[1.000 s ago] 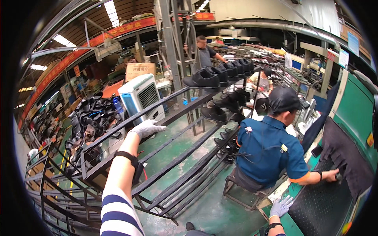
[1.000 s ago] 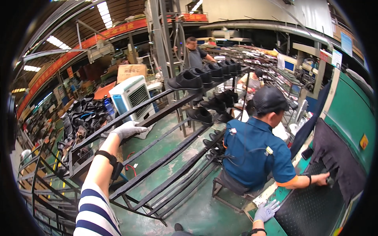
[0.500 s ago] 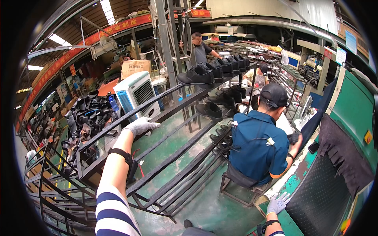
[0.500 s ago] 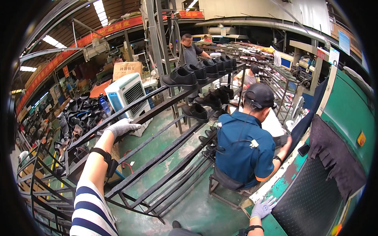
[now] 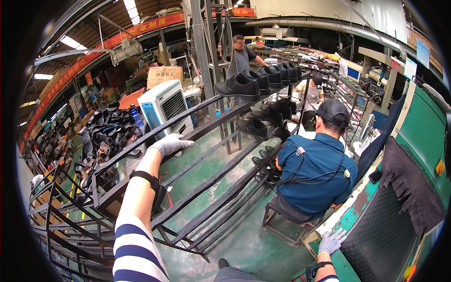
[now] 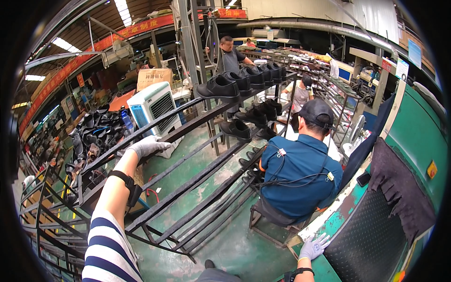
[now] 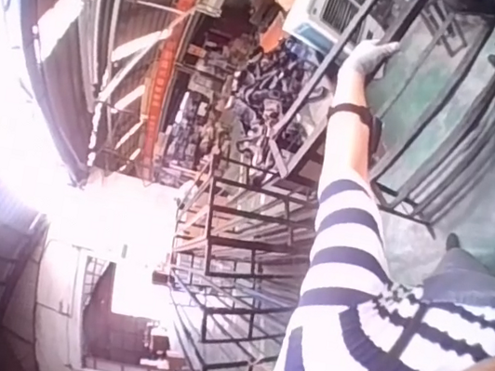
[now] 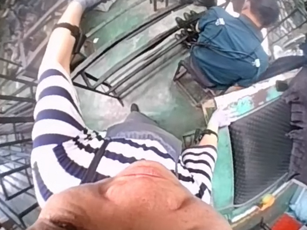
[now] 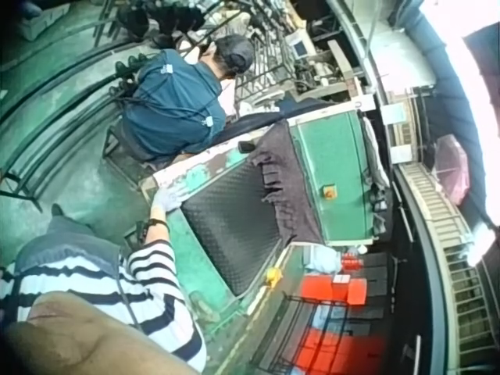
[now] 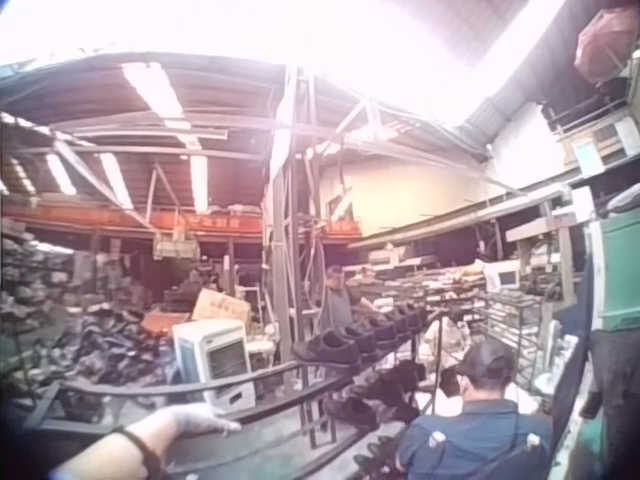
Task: Moving shoes from a rack to a work table and back for processing.
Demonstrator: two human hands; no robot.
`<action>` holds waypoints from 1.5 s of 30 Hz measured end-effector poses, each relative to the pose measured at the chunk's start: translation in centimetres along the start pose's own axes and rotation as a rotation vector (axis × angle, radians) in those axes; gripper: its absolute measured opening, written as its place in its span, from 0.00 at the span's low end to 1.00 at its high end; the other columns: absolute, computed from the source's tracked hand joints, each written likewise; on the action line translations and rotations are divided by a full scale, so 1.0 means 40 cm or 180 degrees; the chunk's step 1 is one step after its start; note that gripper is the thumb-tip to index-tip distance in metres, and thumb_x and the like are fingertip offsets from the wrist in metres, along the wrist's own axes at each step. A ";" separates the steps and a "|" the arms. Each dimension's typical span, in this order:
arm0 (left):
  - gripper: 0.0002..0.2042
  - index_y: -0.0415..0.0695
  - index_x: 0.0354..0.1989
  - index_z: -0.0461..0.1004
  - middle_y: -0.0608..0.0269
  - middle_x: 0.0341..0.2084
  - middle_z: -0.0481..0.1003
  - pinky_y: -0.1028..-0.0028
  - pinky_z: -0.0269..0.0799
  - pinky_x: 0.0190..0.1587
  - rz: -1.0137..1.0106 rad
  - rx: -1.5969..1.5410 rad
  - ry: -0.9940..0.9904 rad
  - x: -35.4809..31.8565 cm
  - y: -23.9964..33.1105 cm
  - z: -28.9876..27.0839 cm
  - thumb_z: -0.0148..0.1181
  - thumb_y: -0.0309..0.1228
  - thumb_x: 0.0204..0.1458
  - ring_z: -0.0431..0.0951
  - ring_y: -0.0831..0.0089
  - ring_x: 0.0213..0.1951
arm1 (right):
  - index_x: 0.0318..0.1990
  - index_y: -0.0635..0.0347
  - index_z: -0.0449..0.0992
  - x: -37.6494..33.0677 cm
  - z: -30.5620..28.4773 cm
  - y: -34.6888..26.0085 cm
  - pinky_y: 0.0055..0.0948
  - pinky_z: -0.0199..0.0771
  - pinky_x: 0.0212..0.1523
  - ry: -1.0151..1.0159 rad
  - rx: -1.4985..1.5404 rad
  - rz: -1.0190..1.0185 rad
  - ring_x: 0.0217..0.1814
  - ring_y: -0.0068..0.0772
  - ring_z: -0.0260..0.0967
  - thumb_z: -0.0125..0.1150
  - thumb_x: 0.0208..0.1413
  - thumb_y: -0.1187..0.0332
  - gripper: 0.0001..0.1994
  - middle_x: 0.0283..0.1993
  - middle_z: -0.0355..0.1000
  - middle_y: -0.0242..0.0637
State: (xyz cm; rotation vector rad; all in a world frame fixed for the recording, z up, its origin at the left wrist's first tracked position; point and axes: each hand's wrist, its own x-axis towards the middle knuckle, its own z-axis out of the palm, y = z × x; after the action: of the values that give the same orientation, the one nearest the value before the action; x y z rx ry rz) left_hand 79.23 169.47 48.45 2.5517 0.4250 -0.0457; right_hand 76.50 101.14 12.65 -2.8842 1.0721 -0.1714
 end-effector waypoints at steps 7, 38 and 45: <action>0.40 0.30 0.55 0.74 0.44 0.52 0.77 0.66 0.67 0.59 -0.0167 -0.0051 -0.0209 -0.007 0.005 -0.008 0.66 0.60 0.50 0.75 0.59 0.54 | 0.75 0.51 0.54 -0.002 -0.006 0.002 0.48 0.62 0.68 -0.0058 0.0011 0.0006 0.81 0.45 0.42 0.45 0.66 0.48 0.33 0.81 0.43 0.36; 0.26 0.38 0.39 0.80 0.67 0.31 0.77 0.75 0.70 0.39 -0.0177 -0.0358 0.0018 -0.008 0.026 0.003 0.68 0.54 0.51 0.73 0.77 0.34 | 0.75 0.52 0.54 -0.005 -0.010 -0.008 0.50 0.60 0.70 0.0089 0.0095 -0.0118 0.81 0.48 0.41 0.47 0.65 0.46 0.35 0.80 0.45 0.39; 0.27 0.37 0.43 0.79 0.67 0.31 0.77 0.75 0.70 0.39 -0.0081 -0.0406 -0.0036 -0.004 0.016 0.004 0.68 0.54 0.52 0.74 0.77 0.34 | 0.75 0.51 0.53 -0.002 -0.005 -0.007 0.50 0.61 0.69 0.0077 0.0032 -0.0115 0.81 0.48 0.42 0.45 0.66 0.46 0.34 0.80 0.46 0.38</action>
State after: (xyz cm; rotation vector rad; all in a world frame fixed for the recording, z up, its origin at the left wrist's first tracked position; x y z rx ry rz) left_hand 79.30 168.82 48.66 2.4198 0.4419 -0.0410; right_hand 76.61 101.40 12.87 -2.9012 1.0201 -0.2134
